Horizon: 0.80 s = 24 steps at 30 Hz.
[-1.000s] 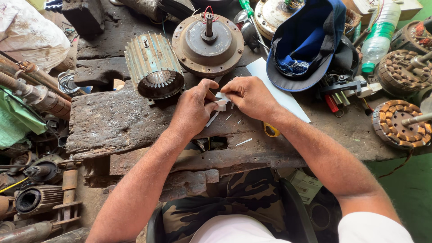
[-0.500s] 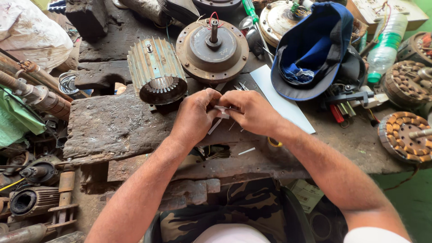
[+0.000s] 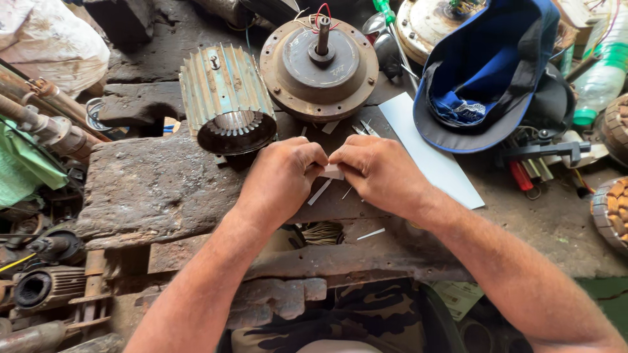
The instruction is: The person handles small white plastic strips and a motor stator on a cluttered workbench. They pick up and fold the strips, then place them into slots on the stator. A blue cap is moved aside to access the workspace.
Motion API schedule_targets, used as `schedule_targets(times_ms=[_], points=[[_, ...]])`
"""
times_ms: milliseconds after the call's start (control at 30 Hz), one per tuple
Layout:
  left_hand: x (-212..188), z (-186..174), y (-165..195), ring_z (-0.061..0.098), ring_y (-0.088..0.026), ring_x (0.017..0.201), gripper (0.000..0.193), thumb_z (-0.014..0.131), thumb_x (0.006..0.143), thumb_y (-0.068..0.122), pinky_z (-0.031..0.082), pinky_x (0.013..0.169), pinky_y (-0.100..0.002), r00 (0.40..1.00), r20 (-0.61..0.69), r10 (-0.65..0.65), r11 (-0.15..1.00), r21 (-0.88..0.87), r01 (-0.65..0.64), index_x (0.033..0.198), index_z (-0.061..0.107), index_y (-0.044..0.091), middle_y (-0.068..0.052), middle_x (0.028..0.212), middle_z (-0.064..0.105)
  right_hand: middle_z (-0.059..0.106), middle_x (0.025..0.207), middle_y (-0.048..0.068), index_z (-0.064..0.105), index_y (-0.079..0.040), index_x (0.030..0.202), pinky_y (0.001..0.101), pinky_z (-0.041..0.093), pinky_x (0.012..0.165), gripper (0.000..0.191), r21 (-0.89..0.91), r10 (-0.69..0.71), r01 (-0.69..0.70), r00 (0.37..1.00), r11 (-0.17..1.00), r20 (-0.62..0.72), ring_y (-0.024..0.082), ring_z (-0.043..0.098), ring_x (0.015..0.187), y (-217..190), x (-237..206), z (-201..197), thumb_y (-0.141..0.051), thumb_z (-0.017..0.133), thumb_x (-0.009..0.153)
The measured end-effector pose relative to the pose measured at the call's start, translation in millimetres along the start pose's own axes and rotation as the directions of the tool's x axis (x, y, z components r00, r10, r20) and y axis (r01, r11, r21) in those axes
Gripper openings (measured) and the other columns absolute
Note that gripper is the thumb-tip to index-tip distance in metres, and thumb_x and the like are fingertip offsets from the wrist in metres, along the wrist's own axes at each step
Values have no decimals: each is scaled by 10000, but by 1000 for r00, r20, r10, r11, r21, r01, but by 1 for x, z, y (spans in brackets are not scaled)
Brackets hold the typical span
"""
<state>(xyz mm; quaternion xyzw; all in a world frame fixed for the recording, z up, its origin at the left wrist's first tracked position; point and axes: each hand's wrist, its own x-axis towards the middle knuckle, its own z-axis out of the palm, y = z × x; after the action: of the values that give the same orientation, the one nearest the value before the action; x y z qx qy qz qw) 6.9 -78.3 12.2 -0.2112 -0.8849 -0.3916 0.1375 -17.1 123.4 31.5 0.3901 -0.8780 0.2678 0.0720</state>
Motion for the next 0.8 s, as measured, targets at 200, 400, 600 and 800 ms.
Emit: schedule_targets(times_ms=[200, 400, 600, 800], points=[[3, 0, -6, 698, -325, 810, 96, 781, 808, 52, 554, 705, -425, 999, 14, -37, 999, -21, 37, 888, 728, 52, -122, 863, 696, 693, 890, 77, 734, -62, 992, 409, 567, 719, 124, 45, 7, -7, 1000, 999, 12, 288, 700, 835, -4, 4, 1, -79, 736, 869], [8, -5, -2, 714, -318, 838, 141, 794, 777, 44, 563, 728, -411, 998, 19, -68, 997, -32, 68, 905, 735, 54, -127, 879, 720, 699, 863, 73, 746, -72, 995, 409, 558, 690, 117, 47, 69, -69, 998, 997, 4, 278, 703, 802, -7, 7, 4, -86, 737, 878], [6, -11, 3, 745, -271, 810, 106, 756, 849, 44, 577, 709, -391, 986, 70, -151, 986, -65, 156, 951, 732, 63, -105, 882, 743, 706, 841, 56, 745, -74, 1014, 371, 566, 657, 109, 100, 76, -72, 996, 992, -37, 240, 712, 765, -4, 9, 2, -74, 721, 908], [2, -9, -5, 727, -291, 822, 106, 752, 848, 26, 577, 693, -396, 1000, -13, -26, 1000, 10, 26, 947, 729, 56, -112, 897, 731, 694, 860, 66, 720, -44, 984, 379, 579, 706, 116, -37, -45, 42, 994, 998, -104, 251, 702, 793, -6, 7, 12, -47, 741, 870]])
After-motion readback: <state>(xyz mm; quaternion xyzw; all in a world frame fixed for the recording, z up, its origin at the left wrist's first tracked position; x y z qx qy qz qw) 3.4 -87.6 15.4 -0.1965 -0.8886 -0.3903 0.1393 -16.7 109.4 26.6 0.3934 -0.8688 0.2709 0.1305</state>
